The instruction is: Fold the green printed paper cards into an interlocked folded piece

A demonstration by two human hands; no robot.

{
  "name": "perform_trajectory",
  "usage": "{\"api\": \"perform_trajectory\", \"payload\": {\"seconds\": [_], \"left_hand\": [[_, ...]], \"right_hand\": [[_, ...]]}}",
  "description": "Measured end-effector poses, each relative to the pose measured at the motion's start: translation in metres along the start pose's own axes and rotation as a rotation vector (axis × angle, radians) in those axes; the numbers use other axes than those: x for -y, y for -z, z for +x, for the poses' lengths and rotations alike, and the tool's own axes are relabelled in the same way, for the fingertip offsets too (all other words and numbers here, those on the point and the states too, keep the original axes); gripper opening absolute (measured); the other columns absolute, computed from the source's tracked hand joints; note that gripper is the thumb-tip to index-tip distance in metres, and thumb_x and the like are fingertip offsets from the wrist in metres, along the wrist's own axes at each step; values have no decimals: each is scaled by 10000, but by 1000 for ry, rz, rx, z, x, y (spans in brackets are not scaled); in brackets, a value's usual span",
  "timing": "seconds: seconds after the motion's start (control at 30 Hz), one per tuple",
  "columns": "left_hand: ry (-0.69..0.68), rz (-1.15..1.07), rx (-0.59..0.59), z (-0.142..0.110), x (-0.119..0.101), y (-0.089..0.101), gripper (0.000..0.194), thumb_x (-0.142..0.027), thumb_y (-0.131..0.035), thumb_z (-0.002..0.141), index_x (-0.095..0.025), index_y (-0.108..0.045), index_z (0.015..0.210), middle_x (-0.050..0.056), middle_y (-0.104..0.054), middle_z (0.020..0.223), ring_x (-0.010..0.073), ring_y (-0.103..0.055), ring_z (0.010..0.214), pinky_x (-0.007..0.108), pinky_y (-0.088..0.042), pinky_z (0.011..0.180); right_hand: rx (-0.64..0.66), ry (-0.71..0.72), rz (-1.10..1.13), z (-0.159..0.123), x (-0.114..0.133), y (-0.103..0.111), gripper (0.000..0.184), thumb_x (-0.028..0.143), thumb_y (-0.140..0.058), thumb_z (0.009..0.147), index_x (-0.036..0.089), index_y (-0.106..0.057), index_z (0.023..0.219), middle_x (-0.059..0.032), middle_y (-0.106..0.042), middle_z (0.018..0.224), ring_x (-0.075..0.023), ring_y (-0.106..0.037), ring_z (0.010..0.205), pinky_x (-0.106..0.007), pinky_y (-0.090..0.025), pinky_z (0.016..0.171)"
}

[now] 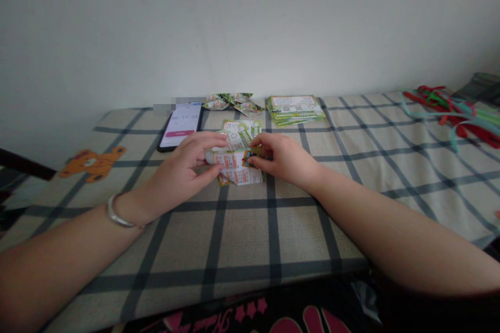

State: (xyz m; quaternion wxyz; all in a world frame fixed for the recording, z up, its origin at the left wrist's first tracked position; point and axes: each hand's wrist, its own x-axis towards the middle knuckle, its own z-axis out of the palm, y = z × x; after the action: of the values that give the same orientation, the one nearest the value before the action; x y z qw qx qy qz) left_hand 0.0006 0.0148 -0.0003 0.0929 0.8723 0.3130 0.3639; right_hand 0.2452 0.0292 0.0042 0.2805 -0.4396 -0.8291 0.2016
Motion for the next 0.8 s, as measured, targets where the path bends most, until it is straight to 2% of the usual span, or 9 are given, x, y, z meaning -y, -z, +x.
{"api": "perform_trajectory", "payload": {"seconds": [0.2, 0.3, 0.47, 0.63, 0.73, 0.8], "left_hand": [[-77, 127, 75, 2, -3, 2, 205, -138, -550, 914, -185, -640, 1092, 109, -527, 1308, 222, -517, 1255, 436, -465, 1072], [-185, 227, 120, 2, -2, 4, 178, -161, -550, 917, -212, -695, 1008, 77, -573, 1298, 258, -498, 1268, 498, -413, 1105], [-322, 332, 275, 1, 0, 4, 220, -195, -551, 927, -245, -690, 1089, 26, -643, 1259, 269, -488, 1284, 524, -373, 1124], [-294, 351, 347, -2, 0, 1, 255, -234, -555, 931, -238, -649, 1168, 35, -633, 1307, 242, -530, 1260, 531, -335, 1144], [-235, 349, 351, -2, 1, 1, 260, -233, -572, 919, -234, -648, 1168, 63, -630, 1308, 235, -567, 1226, 529, -358, 1123], [-205, 351, 356, -2, 1, 1, 266, -238, -572, 920, -233, -644, 1176, 70, -626, 1312, 236, -572, 1223, 521, -370, 1113]], "right_hand": [[3, -28, -25, 2, -3, -1, 221, 310, -685, 827, 179, -662, 1003, 54, -513, 625, -104, -461, 552, -254, -317, 528], [9, -59, -55, 3, -2, 0, 219, 295, -680, 832, 179, -674, 1017, 49, -530, 633, -106, -471, 558, -256, -318, 528], [-3, -67, -74, 4, -4, 0, 220, 287, -676, 834, 187, -689, 1030, 45, -555, 637, -111, -496, 573, -259, -334, 537], [-42, -75, -37, 3, -6, 1, 266, 281, -646, 842, 188, -672, 1090, 49, -565, 643, -112, -501, 573, -258, -371, 553], [-64, -71, -26, 1, -5, 4, 237, 210, -591, 836, 185, -673, 1056, 36, -608, 683, -114, -531, 599, -255, -410, 584], [-35, -45, -30, 0, -5, 6, 248, 134, -557, 795, 193, -689, 997, 20, -648, 742, -122, -566, 651, -252, -425, 598]]}}
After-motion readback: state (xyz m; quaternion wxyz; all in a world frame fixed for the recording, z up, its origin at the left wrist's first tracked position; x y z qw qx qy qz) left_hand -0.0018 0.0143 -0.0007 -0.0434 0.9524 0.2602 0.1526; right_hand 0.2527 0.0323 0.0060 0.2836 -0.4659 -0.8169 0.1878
